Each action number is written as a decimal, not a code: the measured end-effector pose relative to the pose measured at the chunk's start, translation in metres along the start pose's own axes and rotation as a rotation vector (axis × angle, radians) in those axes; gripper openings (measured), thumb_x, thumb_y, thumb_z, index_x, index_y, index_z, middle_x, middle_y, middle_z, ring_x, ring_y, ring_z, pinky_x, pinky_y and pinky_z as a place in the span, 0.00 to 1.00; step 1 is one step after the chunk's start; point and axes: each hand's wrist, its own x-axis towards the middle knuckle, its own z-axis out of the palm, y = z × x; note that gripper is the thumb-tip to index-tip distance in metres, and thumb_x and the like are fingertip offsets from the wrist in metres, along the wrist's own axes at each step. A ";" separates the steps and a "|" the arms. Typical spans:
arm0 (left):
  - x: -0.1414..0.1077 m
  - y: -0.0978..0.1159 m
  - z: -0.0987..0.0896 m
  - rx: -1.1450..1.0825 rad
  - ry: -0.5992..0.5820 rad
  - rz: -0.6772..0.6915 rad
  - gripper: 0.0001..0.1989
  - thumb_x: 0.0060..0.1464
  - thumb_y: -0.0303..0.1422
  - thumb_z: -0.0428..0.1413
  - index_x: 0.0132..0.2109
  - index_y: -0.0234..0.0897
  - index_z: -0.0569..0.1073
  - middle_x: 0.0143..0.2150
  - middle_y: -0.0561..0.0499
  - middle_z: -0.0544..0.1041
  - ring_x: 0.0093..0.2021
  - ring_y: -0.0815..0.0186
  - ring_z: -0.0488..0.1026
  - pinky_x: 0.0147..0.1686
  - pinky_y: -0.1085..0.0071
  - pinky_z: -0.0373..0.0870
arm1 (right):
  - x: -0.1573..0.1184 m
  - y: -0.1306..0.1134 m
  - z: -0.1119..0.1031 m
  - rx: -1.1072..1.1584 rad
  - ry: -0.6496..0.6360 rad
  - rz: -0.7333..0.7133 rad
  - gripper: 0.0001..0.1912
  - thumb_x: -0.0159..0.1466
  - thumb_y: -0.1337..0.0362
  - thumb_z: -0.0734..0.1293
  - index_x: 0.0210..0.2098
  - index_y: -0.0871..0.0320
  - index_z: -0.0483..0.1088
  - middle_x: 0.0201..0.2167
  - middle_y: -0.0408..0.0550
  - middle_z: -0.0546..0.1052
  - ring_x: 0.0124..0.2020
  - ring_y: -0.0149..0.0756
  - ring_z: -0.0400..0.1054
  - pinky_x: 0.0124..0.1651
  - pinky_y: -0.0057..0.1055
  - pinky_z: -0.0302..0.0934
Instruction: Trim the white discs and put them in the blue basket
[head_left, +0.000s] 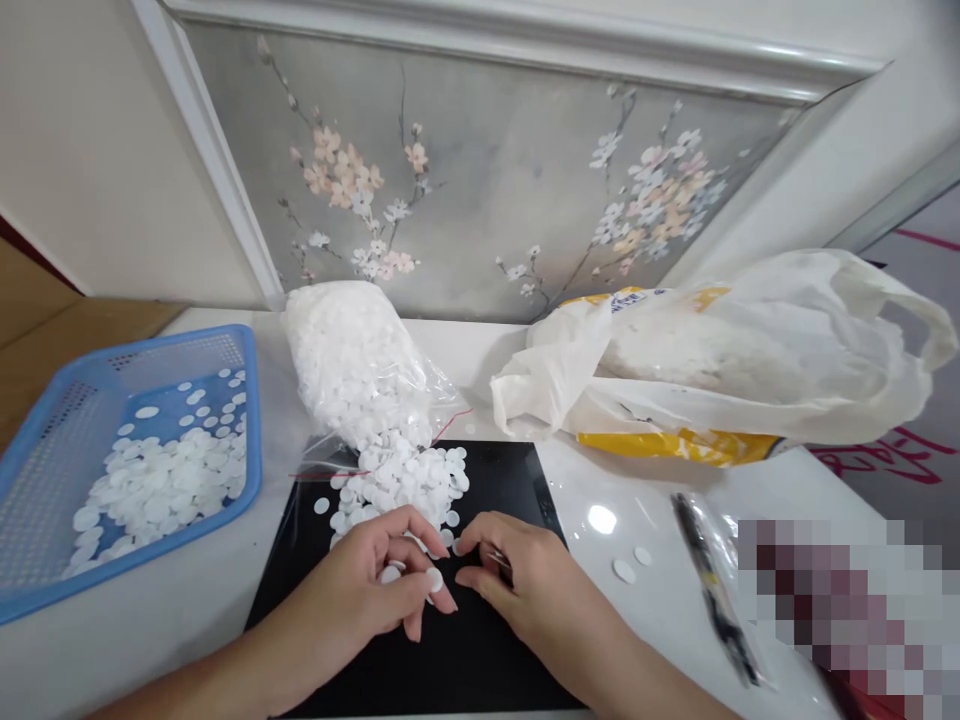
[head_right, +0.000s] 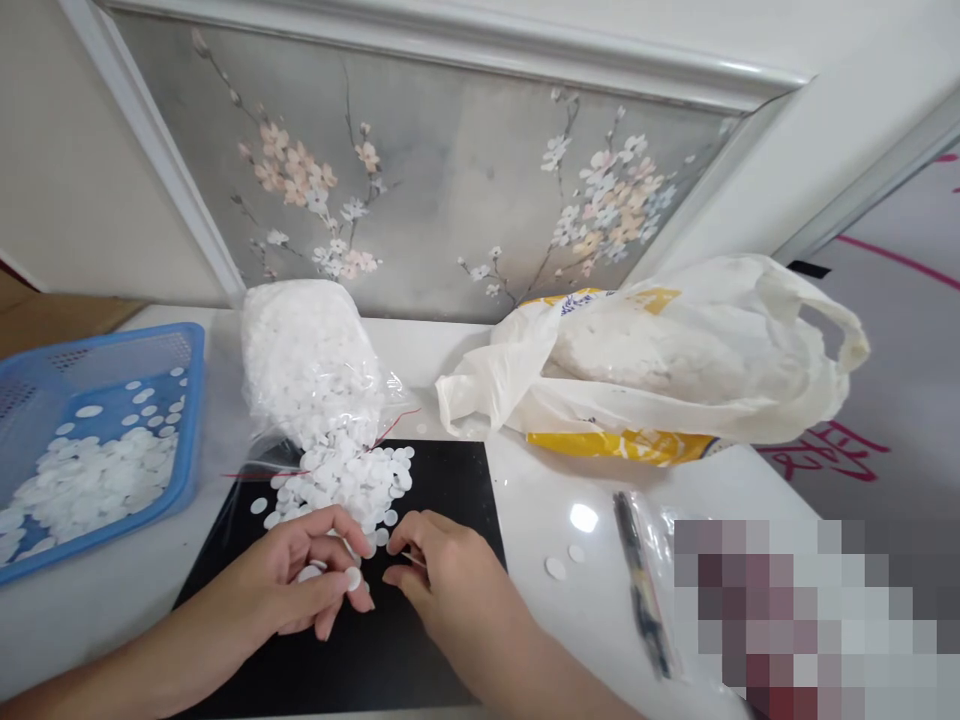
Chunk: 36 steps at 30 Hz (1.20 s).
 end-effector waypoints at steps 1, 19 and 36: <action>0.000 0.000 0.001 0.021 0.007 -0.009 0.05 0.54 0.31 0.55 0.40 0.37 0.70 0.33 0.51 0.80 0.24 0.73 0.66 0.23 0.75 0.50 | 0.000 0.000 0.001 -0.030 0.010 -0.020 0.08 0.58 0.75 0.66 0.33 0.55 0.70 0.26 0.39 0.69 0.27 0.32 0.64 0.31 0.26 0.54; -0.003 -0.002 -0.003 0.105 0.051 0.063 0.05 0.53 0.32 0.56 0.37 0.37 0.72 0.35 0.51 0.80 0.26 0.71 0.70 0.32 0.72 0.62 | -0.005 -0.002 -0.003 0.150 0.043 -0.013 0.09 0.66 0.64 0.61 0.30 0.55 0.70 0.27 0.40 0.74 0.29 0.33 0.67 0.34 0.27 0.58; 0.000 -0.015 0.002 0.122 0.012 0.090 0.08 0.61 0.38 0.50 0.35 0.41 0.61 0.20 0.62 0.67 0.22 0.72 0.62 0.25 0.75 0.52 | -0.010 -0.013 0.010 0.356 0.002 -0.016 0.08 0.61 0.62 0.66 0.30 0.57 0.77 0.27 0.44 0.77 0.27 0.33 0.68 0.31 0.27 0.60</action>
